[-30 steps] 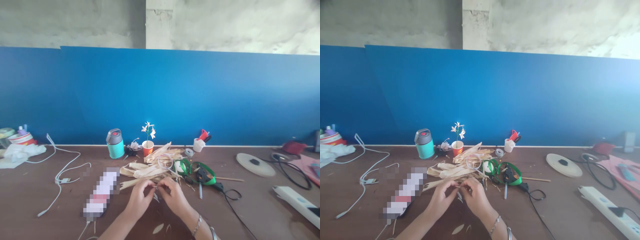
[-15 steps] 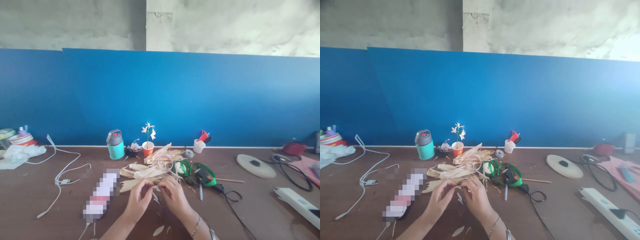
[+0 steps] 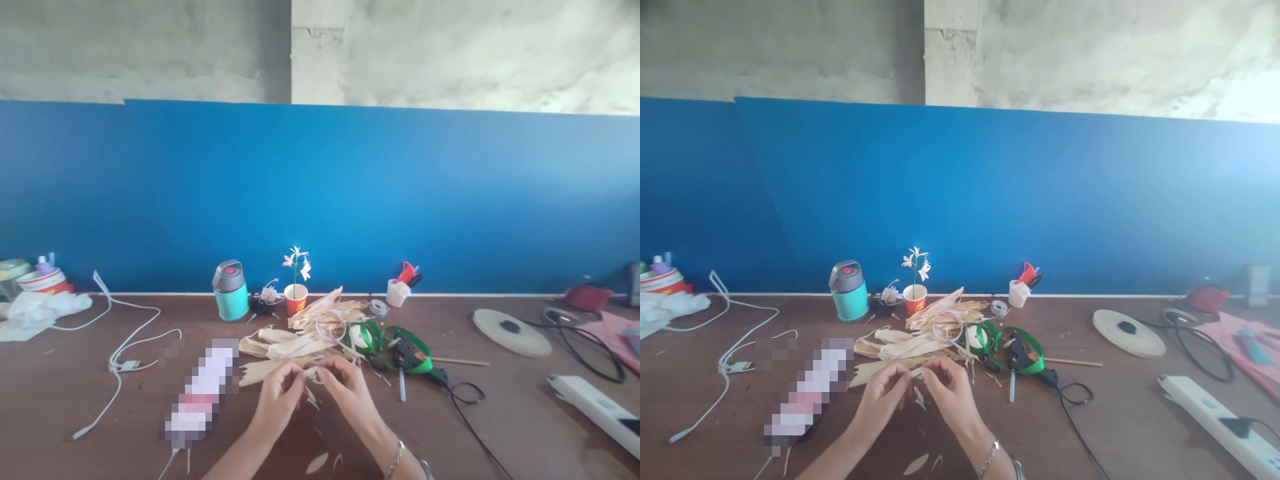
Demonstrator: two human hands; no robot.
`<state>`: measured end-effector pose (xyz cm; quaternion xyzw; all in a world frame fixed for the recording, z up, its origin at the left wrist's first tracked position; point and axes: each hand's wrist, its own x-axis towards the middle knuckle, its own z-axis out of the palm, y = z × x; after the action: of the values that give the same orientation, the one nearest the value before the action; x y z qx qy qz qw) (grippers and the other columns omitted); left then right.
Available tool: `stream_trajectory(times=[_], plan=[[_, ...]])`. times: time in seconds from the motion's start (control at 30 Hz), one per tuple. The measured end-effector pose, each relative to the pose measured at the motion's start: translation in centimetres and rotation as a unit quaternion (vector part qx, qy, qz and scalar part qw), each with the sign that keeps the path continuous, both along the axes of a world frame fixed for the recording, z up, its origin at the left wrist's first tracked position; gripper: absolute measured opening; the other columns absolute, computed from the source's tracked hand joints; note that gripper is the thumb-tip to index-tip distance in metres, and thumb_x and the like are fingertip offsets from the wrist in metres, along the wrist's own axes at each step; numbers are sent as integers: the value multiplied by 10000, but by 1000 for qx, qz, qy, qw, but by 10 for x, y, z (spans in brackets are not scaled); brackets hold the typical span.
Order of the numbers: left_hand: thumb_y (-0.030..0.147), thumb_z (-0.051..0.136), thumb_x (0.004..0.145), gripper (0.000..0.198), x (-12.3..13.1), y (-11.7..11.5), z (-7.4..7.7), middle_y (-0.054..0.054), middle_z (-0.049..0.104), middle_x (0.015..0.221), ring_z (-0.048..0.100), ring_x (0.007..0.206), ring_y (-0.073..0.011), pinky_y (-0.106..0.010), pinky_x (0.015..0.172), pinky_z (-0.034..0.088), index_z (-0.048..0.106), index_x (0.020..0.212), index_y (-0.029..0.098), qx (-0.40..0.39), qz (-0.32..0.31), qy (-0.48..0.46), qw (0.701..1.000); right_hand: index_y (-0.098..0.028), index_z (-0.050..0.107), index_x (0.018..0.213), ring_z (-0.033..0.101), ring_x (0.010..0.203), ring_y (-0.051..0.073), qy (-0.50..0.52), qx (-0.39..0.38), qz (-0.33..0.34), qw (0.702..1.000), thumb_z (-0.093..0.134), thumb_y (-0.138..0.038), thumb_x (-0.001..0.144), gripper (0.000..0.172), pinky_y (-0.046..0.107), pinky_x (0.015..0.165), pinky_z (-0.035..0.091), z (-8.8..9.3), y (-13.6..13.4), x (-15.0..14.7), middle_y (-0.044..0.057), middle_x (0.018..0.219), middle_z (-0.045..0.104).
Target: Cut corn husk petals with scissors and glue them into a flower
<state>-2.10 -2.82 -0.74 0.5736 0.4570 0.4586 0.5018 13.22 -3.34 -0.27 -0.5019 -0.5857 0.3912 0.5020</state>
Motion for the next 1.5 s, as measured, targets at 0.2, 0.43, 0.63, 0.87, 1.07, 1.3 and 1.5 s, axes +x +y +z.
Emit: stream_trajectory(times=[0.2,0.43,0.63,0.87,1.07,1.3,1.5], plan=[[445,567,773,292,1,0,-4,30,534,551,436,458,-91,-205,463,343,554,702,162,-2,-41,15,999,-146,592,624,412,502,94,12,-65,5,998,598,-278,681,144,217,495,324,1,4,0,-34,545,521],[451,644,718,313,2,0,-3,52,484,520,387,467,-72,-183,450,284,555,694,153,-53,-44,-29,997,-150,571,596,378,502,82,64,-99,68,991,593,-238,654,108,208,498,288,4,0,1,-51,514,482],[446,695,684,340,0,-1,2,70,443,491,275,410,-37,-188,415,126,525,653,153,-153,-120,-159,968,-148,581,613,389,473,66,212,-187,133,950,676,-274,634,160,190,477,260,7,-2,1,-45,498,518],[394,743,644,359,1,-4,9,44,462,523,293,420,-25,-197,440,140,502,578,136,-190,-161,-265,932,-141,575,573,368,407,54,303,-226,165,911,750,-304,558,240,192,413,194,9,-1,-3,-33,444,508],[382,744,656,354,-3,-1,8,41,453,564,273,415,-14,-182,412,146,502,591,133,-206,-168,-318,910,-140,536,552,376,429,51,388,-254,175,868,742,-250,550,234,178,413,204,6,2,-3,-38,465,483],[409,599,794,240,-18,3,10,36,472,597,380,468,-69,-191,447,313,577,735,177,-21,-25,-139,990,-168,476,589,362,463,53,432,-262,55,861,722,-240,553,259,173,424,217,12,12,24,-65,501,436],[183,550,834,318,-12,-1,0,-89,596,1084,561,960,-216,-348,803,469,573,1143,258,345,8,211,915,-156,493,591,368,467,61,312,-280,129,899,649,-286,593,204,198,436,165,13,1,5,-48,521,448]])
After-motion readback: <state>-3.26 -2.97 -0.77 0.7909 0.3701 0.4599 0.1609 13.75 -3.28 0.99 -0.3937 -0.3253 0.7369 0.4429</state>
